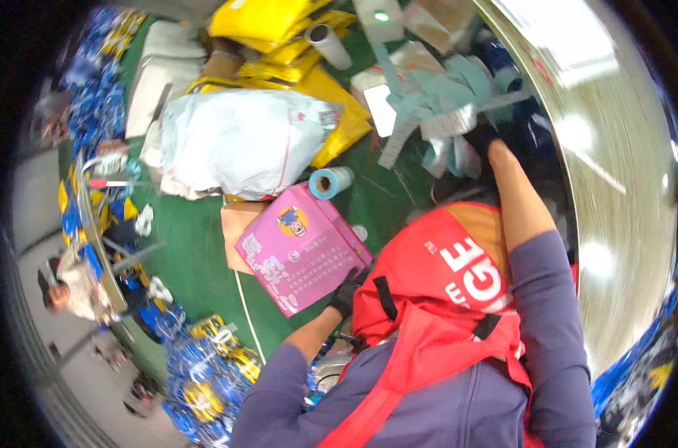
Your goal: The person places a blue item into a black plastic bag, folds the bag closed, and then places it into a clear plastic bag. The person repeats this process with another blue item. The person then picks up a pink bag and places it on the table.
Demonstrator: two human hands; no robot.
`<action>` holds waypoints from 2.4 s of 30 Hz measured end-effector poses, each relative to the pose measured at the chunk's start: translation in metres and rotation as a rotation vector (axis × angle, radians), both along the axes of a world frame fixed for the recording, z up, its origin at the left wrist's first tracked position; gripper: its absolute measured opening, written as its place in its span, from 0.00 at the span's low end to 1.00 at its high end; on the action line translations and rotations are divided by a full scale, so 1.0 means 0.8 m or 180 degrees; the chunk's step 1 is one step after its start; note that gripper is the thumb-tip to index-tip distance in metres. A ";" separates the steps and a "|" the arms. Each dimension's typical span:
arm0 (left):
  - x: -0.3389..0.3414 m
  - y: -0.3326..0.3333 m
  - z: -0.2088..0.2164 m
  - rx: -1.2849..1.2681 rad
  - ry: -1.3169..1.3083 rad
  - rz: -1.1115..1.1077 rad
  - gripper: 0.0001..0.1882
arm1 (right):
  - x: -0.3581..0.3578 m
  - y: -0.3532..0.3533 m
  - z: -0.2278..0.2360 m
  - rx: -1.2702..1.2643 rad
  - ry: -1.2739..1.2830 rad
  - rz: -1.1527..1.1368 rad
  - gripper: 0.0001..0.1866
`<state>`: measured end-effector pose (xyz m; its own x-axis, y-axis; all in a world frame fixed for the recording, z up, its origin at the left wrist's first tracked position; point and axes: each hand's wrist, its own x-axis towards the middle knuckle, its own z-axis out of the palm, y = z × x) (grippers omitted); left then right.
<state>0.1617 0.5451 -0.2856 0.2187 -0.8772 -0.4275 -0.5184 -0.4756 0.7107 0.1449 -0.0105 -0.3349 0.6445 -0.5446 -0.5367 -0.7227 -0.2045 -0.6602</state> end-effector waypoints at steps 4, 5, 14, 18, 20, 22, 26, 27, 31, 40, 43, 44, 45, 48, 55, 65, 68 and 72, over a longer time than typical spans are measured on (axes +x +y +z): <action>0.042 -0.053 -0.019 0.0074 -0.2130 -0.1498 0.27 | 0.001 0.013 0.045 0.0008 -0.0035 -0.0133 0.37; 0.060 -0.057 -0.016 0.0261 -0.2561 -0.1812 0.28 | 0.001 0.014 0.054 0.0031 -0.0034 -0.0164 0.38; 0.228 -0.076 0.233 -0.0155 -0.1282 0.0905 0.21 | 0.023 0.014 0.062 0.0002 -0.0655 -0.0022 0.34; 0.361 -0.182 0.362 -0.0235 -0.1895 0.0649 0.26 | 0.030 0.007 0.038 -0.0181 -0.0621 -0.0078 0.34; 0.399 -0.245 0.359 -0.0117 -0.2572 0.0515 0.29 | 0.028 0.002 0.022 -0.0298 -0.0618 -0.0168 0.35; 0.422 -0.311 0.324 0.0082 -0.2266 0.0790 0.30 | 0.026 -0.002 0.002 -0.0419 -0.0618 -0.0279 0.35; 0.398 -0.397 0.197 -0.0784 -0.2524 0.0722 0.39 | 0.022 -0.003 -0.034 -0.0837 -0.0557 -0.0594 0.36; 0.385 -0.409 0.174 -0.0822 -0.2555 0.0921 0.41 | 0.022 -0.004 -0.038 -0.0997 -0.0526 -0.0699 0.36; 0.302 -0.400 0.137 -0.1098 -0.3813 -0.0639 0.39 | 0.022 0.000 -0.020 -0.0569 -0.0528 -0.0910 0.37; 0.184 -0.295 0.142 0.0487 -0.1311 -0.0986 0.44 | 0.028 0.016 0.095 0.0185 -0.0686 -0.1256 0.38; 0.166 -0.282 0.128 -0.0390 -0.0160 0.0659 0.41 | 0.040 0.015 0.117 0.0832 -0.1464 -0.1663 0.24; 0.158 -0.284 0.124 -0.0925 -0.0172 0.1037 0.40 | 0.043 0.014 0.128 0.1039 -0.1867 -0.1848 0.23; 0.148 -0.289 0.120 -0.0912 -0.0563 0.0951 0.41 | 0.047 0.015 0.140 0.1247 -0.2276 -0.1997 0.23; 0.111 -0.313 0.106 -0.0499 -0.1640 0.0969 0.45 | 0.050 0.029 0.188 0.2179 -0.3183 -0.2330 0.20; 0.095 -0.368 0.013 -0.1305 -0.1074 0.1615 0.41 | 0.064 0.138 0.216 0.5576 -0.3424 -0.1927 0.17; 0.206 -0.250 0.067 -0.0062 -0.1876 -0.1147 0.28 | 0.071 0.141 0.143 0.0109 -0.1286 0.1292 0.16; 0.241 -0.241 0.081 0.0389 -0.2314 -0.1742 0.18 | 0.076 0.139 0.119 -0.1441 -0.1133 0.1376 0.18; 0.269 -0.231 0.081 -0.0314 -0.2142 -0.0660 0.24 | 0.071 0.177 0.079 -0.1702 -0.1228 0.0187 0.19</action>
